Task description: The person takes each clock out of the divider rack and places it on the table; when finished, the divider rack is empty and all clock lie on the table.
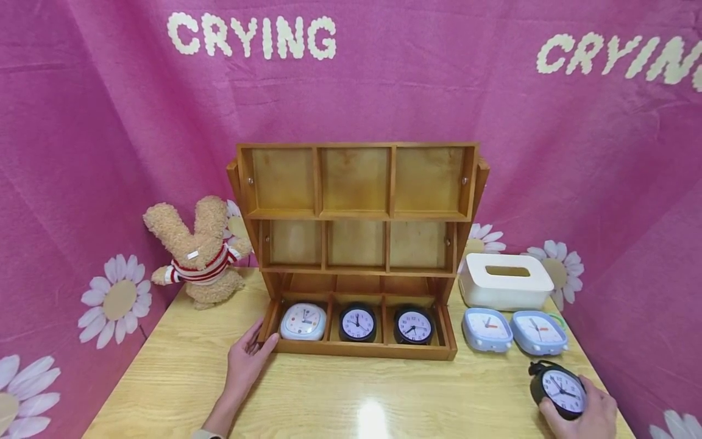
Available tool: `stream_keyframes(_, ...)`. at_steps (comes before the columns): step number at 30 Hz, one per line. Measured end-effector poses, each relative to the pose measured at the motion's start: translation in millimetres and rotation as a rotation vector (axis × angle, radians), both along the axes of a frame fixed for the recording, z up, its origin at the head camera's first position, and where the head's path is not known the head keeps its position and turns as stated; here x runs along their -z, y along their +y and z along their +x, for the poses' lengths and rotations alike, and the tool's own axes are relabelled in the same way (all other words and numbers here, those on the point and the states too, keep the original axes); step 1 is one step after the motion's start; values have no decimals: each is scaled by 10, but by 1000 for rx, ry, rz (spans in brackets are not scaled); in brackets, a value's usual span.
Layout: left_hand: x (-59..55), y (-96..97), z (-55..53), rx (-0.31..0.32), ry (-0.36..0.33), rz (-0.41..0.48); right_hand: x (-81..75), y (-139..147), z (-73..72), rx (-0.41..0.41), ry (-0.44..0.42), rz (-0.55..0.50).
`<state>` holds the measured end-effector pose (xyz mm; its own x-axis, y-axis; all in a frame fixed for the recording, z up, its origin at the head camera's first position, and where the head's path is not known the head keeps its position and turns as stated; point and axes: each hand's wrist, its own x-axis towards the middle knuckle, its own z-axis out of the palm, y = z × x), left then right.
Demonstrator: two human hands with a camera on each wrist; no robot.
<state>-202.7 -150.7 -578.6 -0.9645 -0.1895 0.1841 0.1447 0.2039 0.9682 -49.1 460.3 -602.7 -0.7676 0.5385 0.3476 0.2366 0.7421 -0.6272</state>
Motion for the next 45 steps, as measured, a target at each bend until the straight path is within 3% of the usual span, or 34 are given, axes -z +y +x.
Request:
stream_keyframes(4,9,-23,-10,-2,-4,-2,21,-28,-35,-3,112,3)
stream_keyframes(6,12,-32,-10,-7,-9,-5,21,-51,-54,39,163,27)
stream_keyframes(11,15,-31,-13,-12,0,-18,-83,-239,-70,151,424,29)
stream_keyframes(14,15,-26,-9,-2,-3,-19,-164,-473,-109,95,606,19)
stream_keyframes(16,18,-26,-2,2,-11,-17,-202,-673,-183,-16,706,19)
stream_keyframes(18,19,-29,-3,1,-17,-13,-239,-902,-274,-175,745,0)
stream_keyframes(20,22,-33,-10,-1,-13,-11,-260,-1132,-372,-332,708,-20)
stream_keyframes(22,19,-32,-18,-2,-8,-9,-269,-1347,-448,-438,584,-52)
stream_keyframes(25,13,-24,-29,-2,0,-9,-246,-1587,-540,-491,381,-60)
stream_keyframes(27,6,-16,-24,-3,0,-9,-225,-1689,-592,-492,277,-79)
stream_keyframes(30,-2,-11,-14,-4,-1,-4,-212,-1763,-668,-474,195,-125)
stream_keyframes(38,-26,-17,17,6,0,1,-267,-1771,-858,-422,78,-293)
stream_keyframes(45,-7,-16,2,-2,-14,6,-225,-1735,-963,-386,2,-334)
